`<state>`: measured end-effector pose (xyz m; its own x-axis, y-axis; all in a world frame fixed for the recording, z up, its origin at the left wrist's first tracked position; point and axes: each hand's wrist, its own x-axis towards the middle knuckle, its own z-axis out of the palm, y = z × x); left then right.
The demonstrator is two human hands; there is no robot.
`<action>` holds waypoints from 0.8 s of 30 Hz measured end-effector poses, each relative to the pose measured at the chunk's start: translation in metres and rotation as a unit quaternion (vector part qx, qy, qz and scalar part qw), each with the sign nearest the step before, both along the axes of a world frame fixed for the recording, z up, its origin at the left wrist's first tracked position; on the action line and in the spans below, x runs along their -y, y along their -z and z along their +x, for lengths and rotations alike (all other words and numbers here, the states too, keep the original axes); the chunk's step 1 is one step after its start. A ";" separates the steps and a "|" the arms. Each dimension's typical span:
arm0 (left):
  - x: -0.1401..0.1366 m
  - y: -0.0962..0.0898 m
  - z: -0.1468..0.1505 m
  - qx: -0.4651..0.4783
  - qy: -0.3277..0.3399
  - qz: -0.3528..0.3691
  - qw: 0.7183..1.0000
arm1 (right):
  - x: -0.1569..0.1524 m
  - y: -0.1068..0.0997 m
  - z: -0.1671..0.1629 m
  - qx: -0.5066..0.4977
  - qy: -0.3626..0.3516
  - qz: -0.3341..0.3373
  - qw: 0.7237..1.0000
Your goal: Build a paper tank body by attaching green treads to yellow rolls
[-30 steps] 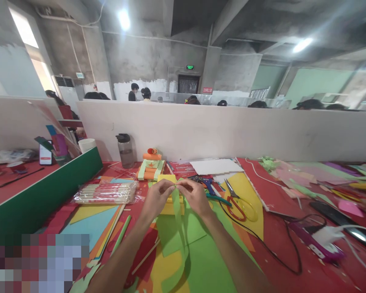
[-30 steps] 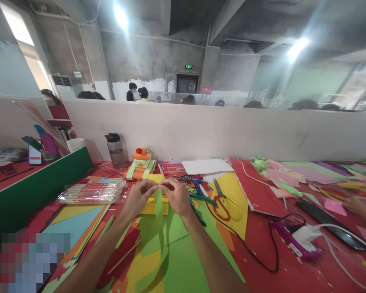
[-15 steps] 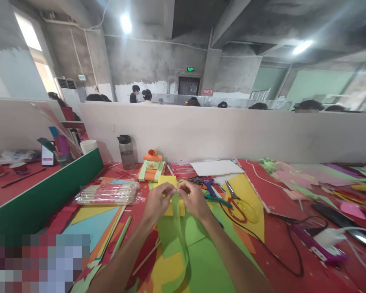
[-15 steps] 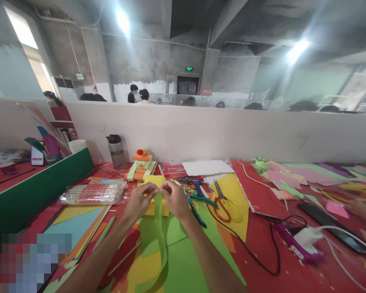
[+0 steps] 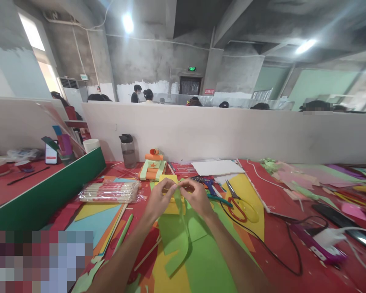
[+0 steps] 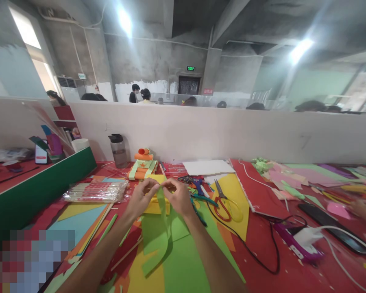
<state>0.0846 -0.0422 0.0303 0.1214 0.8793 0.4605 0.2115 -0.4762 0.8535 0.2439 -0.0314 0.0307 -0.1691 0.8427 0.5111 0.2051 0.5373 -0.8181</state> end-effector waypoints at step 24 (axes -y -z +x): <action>-0.006 0.002 -0.004 0.036 0.012 -0.054 0.998 | -0.012 0.007 0.007 -0.085 -0.065 -0.090 0.990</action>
<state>0.0811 -0.0359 0.0281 0.1130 0.9218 0.3709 0.1370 -0.3841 0.9130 0.2506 -0.0198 0.0239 -0.2064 0.8999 0.3842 -0.0043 0.3919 -0.9200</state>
